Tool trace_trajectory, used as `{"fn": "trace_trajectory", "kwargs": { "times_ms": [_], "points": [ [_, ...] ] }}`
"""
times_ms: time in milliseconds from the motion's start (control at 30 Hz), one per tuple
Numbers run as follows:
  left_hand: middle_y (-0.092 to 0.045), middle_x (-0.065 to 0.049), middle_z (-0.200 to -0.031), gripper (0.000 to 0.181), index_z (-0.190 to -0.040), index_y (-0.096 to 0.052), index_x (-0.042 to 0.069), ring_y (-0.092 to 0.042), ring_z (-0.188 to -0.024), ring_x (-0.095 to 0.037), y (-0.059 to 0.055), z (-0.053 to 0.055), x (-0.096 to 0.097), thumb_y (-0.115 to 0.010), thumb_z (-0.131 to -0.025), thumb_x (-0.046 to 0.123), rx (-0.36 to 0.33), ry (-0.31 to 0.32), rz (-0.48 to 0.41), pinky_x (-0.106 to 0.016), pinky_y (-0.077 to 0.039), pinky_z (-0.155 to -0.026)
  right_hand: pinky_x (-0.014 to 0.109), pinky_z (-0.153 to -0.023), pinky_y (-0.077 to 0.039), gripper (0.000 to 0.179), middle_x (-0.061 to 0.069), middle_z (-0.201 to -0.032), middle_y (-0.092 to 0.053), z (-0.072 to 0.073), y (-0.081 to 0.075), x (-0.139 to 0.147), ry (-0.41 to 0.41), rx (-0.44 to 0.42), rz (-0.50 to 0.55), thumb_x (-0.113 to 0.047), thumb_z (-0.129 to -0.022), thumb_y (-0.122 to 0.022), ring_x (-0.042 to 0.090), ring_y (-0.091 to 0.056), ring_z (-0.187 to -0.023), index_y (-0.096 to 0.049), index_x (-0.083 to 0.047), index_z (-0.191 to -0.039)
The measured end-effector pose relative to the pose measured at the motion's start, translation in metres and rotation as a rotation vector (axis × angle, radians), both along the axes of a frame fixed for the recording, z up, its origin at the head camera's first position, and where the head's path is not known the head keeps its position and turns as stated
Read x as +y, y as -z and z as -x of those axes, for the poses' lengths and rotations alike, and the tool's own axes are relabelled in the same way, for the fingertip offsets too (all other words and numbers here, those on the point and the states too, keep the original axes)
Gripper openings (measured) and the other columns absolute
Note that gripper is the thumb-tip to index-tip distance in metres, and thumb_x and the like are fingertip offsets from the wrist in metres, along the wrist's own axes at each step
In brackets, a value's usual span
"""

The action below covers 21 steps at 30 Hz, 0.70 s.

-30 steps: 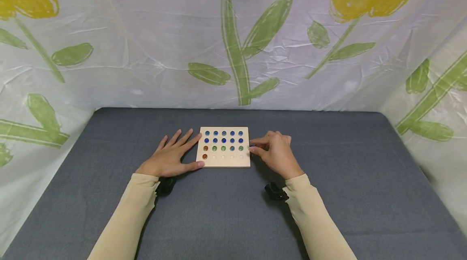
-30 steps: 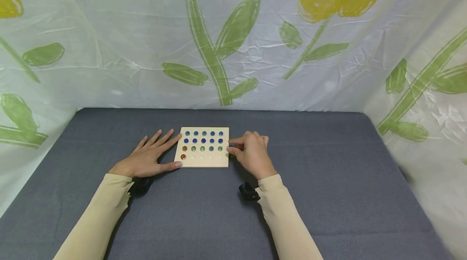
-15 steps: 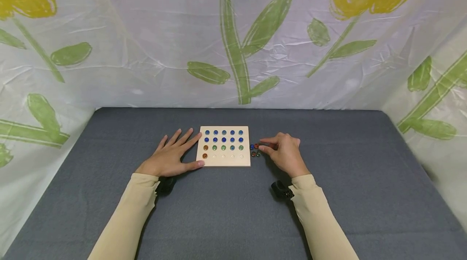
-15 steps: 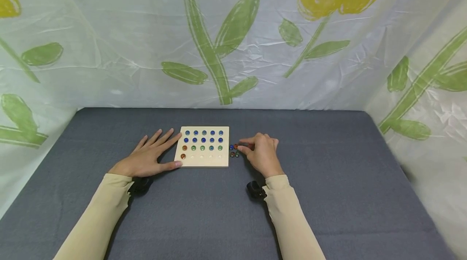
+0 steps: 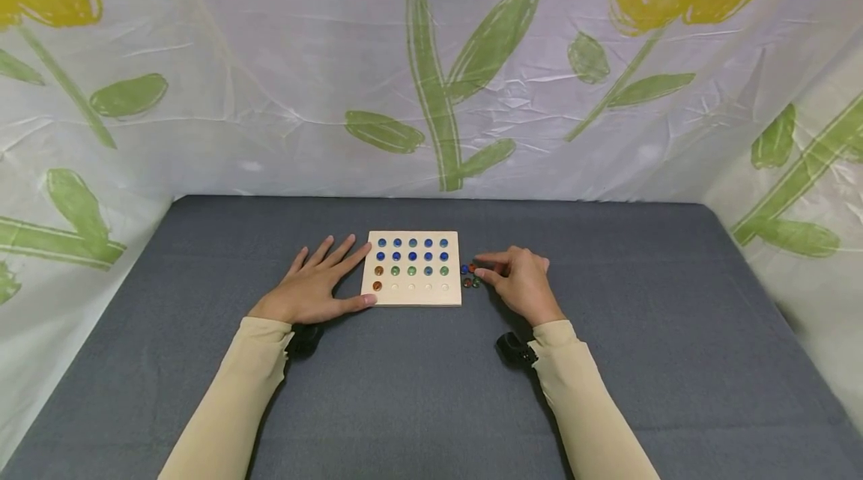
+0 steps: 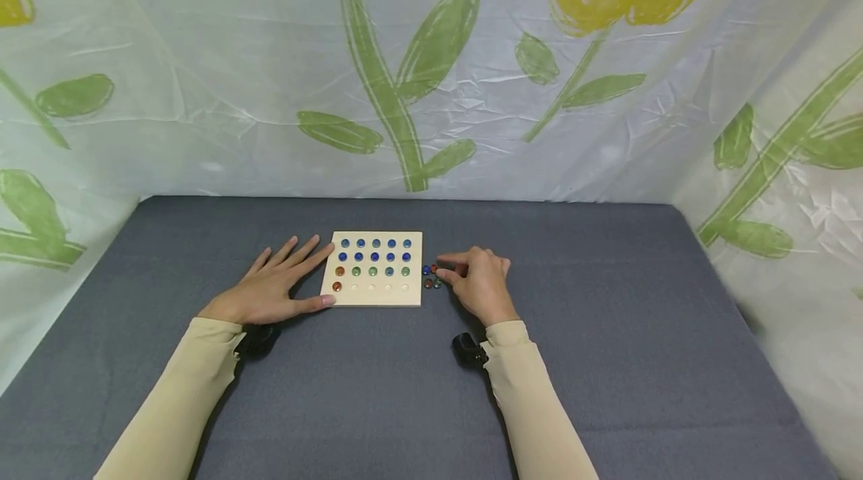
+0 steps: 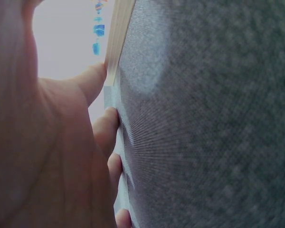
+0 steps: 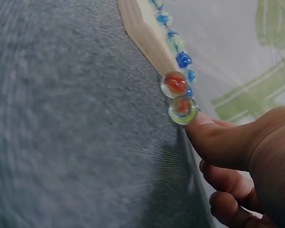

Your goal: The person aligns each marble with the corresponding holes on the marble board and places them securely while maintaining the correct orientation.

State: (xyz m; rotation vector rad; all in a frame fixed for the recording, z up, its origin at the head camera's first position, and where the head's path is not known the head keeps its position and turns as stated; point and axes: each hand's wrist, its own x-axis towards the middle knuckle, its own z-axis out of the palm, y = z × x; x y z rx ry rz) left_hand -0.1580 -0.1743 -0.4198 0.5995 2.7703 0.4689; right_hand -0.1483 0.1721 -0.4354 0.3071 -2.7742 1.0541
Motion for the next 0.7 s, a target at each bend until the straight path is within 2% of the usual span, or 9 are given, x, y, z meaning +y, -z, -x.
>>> {"fn": "trace_trajectory", "kwargs": {
  "times_ms": [400, 700],
  "points": [
    [-0.013, -0.011, -0.169, 0.098, -0.164, -0.021, 0.022, -0.002, -0.154, -0.041, 0.0004, 0.0022, 0.0013, -0.058, -0.089, 0.073, 0.010, -0.001, -0.003, -0.066, 0.002, -0.119, 0.045, -0.078, -0.026, 0.023, -0.001, -0.070, -0.057, 0.0006, 0.0028, -0.0030, -0.001, -0.008, 0.005, -0.017, -0.085, -0.084, 0.015, -0.049, -0.063, -0.082, -0.012, -0.108],
    [-0.013, -0.011, -0.169, 0.097, -0.164, -0.021, 0.022, -0.002, -0.154, -0.042, 0.0029, 0.0012, -0.0009, -0.057, -0.090, 0.073, 0.002, -0.002, 0.000, -0.066, 0.002, -0.119, 0.045, -0.077, -0.027, 0.021, -0.001, -0.073, -0.059, 0.0000, 0.0039, -0.0056, 0.000, 0.008, -0.034, -0.019, -0.085, -0.083, 0.018, -0.049, -0.068, -0.083, -0.013, -0.106]
  ]
}}
